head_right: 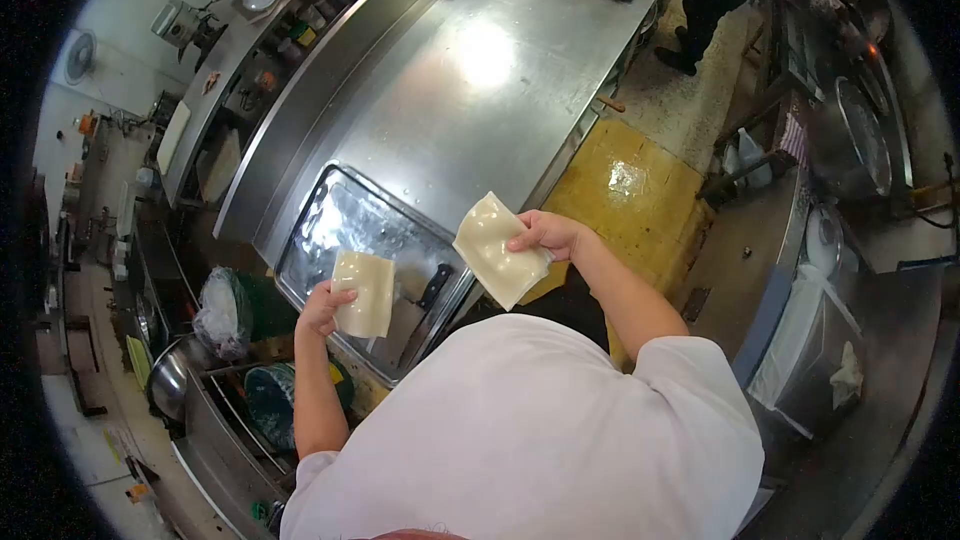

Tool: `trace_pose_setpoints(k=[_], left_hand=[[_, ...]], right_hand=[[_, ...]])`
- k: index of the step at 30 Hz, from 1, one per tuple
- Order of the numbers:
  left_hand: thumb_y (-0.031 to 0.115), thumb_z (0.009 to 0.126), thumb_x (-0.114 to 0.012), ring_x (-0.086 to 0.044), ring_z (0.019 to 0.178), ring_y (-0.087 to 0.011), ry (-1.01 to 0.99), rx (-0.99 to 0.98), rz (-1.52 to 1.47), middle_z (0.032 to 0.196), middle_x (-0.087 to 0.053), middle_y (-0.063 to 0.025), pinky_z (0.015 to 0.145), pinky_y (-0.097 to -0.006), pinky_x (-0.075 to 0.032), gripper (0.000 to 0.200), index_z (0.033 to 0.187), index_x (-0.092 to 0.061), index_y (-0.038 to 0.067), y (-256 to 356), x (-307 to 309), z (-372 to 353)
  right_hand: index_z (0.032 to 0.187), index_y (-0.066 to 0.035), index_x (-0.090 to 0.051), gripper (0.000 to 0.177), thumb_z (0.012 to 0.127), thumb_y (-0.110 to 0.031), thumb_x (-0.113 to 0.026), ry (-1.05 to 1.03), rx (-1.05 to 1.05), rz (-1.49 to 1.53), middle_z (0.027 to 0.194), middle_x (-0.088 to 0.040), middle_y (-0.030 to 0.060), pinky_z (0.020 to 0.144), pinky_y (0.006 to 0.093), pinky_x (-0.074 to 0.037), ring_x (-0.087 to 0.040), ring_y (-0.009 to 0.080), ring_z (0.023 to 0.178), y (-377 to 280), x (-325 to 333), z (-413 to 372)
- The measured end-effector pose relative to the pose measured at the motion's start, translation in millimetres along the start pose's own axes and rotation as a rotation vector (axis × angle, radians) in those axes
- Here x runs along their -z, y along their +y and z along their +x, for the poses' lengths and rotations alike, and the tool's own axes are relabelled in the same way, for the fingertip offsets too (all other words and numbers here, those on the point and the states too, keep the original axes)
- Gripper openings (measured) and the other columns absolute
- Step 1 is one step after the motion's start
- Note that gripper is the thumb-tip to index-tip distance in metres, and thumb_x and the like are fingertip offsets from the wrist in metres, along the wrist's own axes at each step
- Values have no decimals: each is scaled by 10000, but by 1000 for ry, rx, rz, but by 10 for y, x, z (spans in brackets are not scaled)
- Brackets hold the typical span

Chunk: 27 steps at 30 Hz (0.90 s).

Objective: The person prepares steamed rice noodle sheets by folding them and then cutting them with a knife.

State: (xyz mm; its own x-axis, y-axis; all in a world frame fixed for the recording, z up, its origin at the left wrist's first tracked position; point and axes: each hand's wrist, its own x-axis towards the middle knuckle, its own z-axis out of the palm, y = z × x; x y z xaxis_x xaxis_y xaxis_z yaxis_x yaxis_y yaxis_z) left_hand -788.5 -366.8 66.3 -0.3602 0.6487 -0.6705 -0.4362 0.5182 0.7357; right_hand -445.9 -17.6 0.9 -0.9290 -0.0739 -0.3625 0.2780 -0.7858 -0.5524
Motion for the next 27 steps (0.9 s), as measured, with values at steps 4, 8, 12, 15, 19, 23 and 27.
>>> trace_pose_setpoints(k=[4,8,12,15,19,23,27], left_hand=[[36,820,-761,-718,898,-257,-10,2,-30,1032,-723,-136,817,-408,-605,326,1121,-672,-50,252,-890,207],[26,835,-742,-717,911,-257,-78,-12,-62,1050,-715,-135,826,-402,-606,333,1143,-652,-62,400,-1839,678],[56,854,-735,-706,949,-245,-241,-10,-28,1098,-701,-131,841,-385,-597,375,1193,-625,-60,673,-2824,1202],[91,875,-727,-705,951,-240,-351,-34,17,1092,-703,-119,821,-369,-595,364,1194,-628,-51,894,-3488,1561],[67,899,-696,-706,980,-254,-473,29,43,1095,-700,-125,847,-415,-602,321,1193,-626,-42,1208,-4259,1976],[41,914,-675,-706,1002,-271,-534,91,-33,1123,-692,-142,883,-460,-599,302,1199,-619,-39,1496,-4875,2399],[53,912,-681,-707,1018,-272,-569,93,-43,1148,-692,-145,893,-450,-597,328,1225,-616,-24,1751,-5369,2929]], right_hand=[[1255,39,-615,448,834,-17,-757,9,45,33,1134,-707,128,895,374,-586,-713,220,991,-246,356,-418],[1253,40,-614,451,832,-28,-760,68,83,27,1127,-706,123,889,369,-586,-713,216,978,-511,817,-939],[1249,42,-615,463,822,-44,-774,132,137,21,1128,-704,123,887,376,-584,-713,214,969,-802,1177,-1548],[1245,38,-618,470,816,-63,-780,221,210,-10,1133,-701,125,889,383,-581,-712,218,974,-963,1393,-1966],[1239,41,-618,427,842,-42,-751,296,327,63,1123,-704,133,881,395,-586,-712,230,989,-1157,1723,-2430],[1254,36,-611,439,847,-55,-749,369,437,94,1129,-704,135,891,397,-578,-710,240,1002,-1469,1997,-2709],[1255,38,-610,443,845,-56,-750,388,465,86,1132,-703,141,905,398,-572,-709,247,1003,-1995,2328,-2852]])
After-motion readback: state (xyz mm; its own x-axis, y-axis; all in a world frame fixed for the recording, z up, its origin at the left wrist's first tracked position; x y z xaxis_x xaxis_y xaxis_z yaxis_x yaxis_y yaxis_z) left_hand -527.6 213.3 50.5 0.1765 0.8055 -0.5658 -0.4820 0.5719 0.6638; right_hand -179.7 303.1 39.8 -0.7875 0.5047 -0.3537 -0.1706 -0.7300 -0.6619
